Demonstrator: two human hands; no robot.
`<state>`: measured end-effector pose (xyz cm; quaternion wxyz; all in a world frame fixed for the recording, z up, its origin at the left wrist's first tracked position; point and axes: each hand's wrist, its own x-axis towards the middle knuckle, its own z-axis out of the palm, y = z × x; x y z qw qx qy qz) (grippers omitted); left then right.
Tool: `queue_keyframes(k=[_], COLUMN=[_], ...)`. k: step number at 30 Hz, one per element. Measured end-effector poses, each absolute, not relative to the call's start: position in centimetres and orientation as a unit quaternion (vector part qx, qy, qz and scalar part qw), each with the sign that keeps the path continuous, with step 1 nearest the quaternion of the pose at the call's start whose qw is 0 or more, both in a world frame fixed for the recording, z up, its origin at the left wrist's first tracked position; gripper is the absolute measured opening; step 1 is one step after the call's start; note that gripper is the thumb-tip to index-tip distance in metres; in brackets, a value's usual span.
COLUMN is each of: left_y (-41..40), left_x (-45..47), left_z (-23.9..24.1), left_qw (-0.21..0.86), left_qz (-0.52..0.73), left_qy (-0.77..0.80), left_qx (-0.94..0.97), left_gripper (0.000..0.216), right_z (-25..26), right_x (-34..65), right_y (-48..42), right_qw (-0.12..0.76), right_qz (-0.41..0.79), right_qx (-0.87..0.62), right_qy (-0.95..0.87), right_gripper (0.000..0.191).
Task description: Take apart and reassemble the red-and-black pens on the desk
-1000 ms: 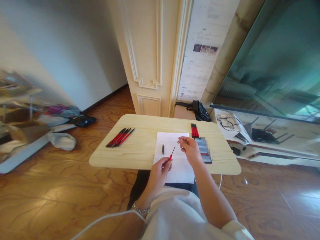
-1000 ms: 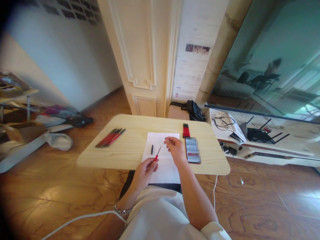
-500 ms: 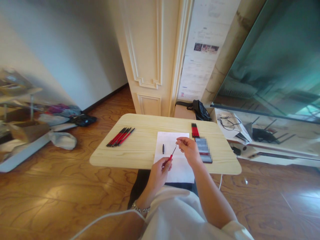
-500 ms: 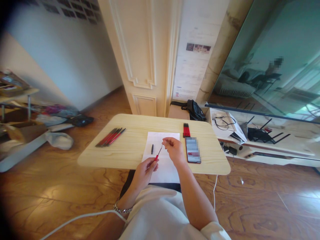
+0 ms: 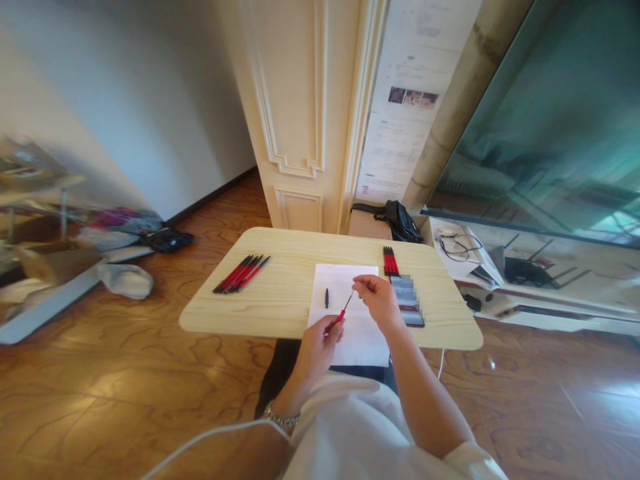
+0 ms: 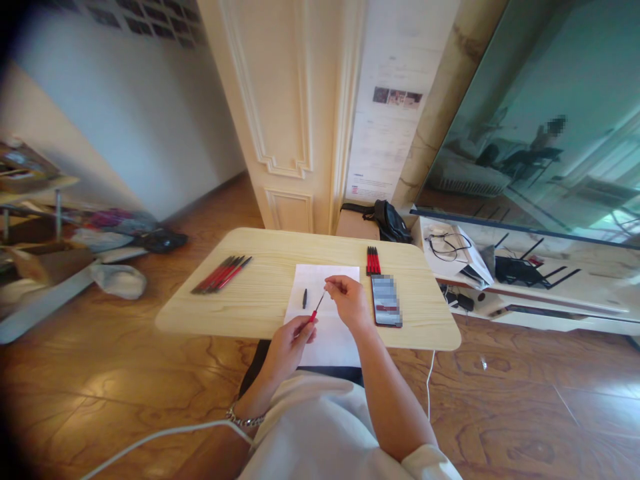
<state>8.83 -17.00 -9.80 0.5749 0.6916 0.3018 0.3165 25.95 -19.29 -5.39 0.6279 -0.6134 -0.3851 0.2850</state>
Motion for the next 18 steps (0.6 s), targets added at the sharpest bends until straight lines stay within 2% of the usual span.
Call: queue_keyframes(k=[7,15,18], left_y=[-16.9,-16.5,-16.1], left_x=[8.8,8.3,7.9], left_z=[-9.5,-9.6,-9.6], left_qw=[0.574,0.584,0.588], left_qz=[0.308,0.321,0.334], left_qy=[0.304,0.312,0.322], left_qx=[0.695,0.677,0.663], left_gripper=[0.030,0.034,0.035], right_z=[-5.5,-7.2,-8.2], right_x=[25.8,25.5,25.7], right_y=[-19.6,-19.2,-17.9], right_qw=[0.583,0.526,0.493], right_qz=[0.241,0.389,0.396], right_qx=[-0.645,-0.601,-0.612], right_qy=[-0.431,-0.459,-0.476], right_gripper=[0.025,0.026,0.028])
